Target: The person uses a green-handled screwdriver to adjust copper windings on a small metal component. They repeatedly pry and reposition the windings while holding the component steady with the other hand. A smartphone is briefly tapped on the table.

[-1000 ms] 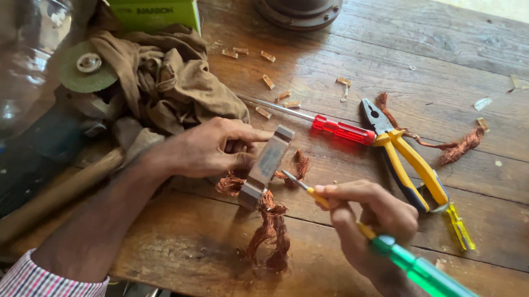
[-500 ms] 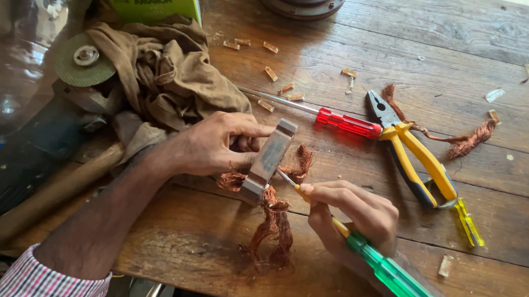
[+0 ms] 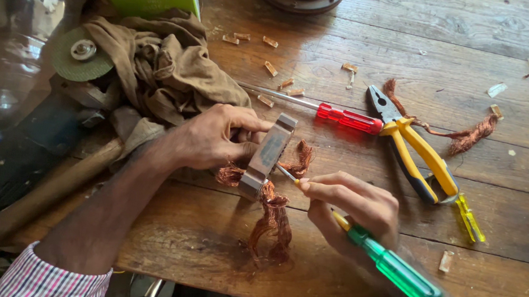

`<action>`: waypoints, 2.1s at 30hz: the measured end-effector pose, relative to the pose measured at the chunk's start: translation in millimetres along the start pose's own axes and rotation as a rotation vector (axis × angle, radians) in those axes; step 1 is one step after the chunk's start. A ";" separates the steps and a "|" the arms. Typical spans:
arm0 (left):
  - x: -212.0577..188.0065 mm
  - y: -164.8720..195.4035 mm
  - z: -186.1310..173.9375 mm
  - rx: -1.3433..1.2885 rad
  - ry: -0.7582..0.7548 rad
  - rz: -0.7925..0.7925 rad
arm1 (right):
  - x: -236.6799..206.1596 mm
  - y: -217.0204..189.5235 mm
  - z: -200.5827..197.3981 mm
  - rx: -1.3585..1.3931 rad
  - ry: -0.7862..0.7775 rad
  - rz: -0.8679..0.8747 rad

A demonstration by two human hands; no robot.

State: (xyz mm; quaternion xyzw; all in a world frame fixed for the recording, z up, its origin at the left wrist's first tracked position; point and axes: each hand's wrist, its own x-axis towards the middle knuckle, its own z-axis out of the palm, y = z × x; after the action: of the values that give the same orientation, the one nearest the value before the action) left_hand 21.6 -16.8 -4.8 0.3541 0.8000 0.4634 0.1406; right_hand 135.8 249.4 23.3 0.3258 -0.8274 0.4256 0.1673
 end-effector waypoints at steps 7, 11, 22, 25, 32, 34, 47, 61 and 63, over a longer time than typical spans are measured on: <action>0.3 0.4 -2.6 -0.067 -0.060 -0.011 | -3.8 9.0 -4.7 -0.024 -0.006 0.119; -1.4 1.4 -2.0 -0.018 -0.054 0.001 | -9.2 15.6 -4.7 -0.002 0.029 0.165; 0.1 6.0 -7.4 0.046 -0.106 -0.060 | -4.2 12.6 -16.4 0.533 0.395 0.614; 1.4 3.2 -6.2 0.038 -0.112 -0.069 | 12.4 15.9 -3.1 0.463 0.191 0.794; 7.4 -6.6 -5.5 0.077 -0.085 0.087 | 21.1 21.3 23.9 0.505 -0.004 0.482; 8.3 -6.4 -4.8 0.067 -0.094 0.088 | 20.2 23.5 24.1 0.450 -0.059 0.492; 4.2 2.4 -4.4 -0.007 -0.095 0.097 | 32.3 31.3 27.4 0.163 -0.165 0.627; -3.9 2.9 -1.5 0.037 -0.064 0.055 | 33.3 31.6 28.2 0.145 -0.187 0.455; -4.4 4.7 -2.8 0.039 -0.078 0.038 | 32.3 33.6 27.0 0.137 -0.181 0.418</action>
State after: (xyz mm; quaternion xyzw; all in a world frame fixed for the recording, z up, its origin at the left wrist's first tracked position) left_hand 25.2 -20.2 0.2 0.3898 0.7959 0.4363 0.1558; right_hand 89.3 228.9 5.5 0.1948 -0.8577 0.4754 -0.0219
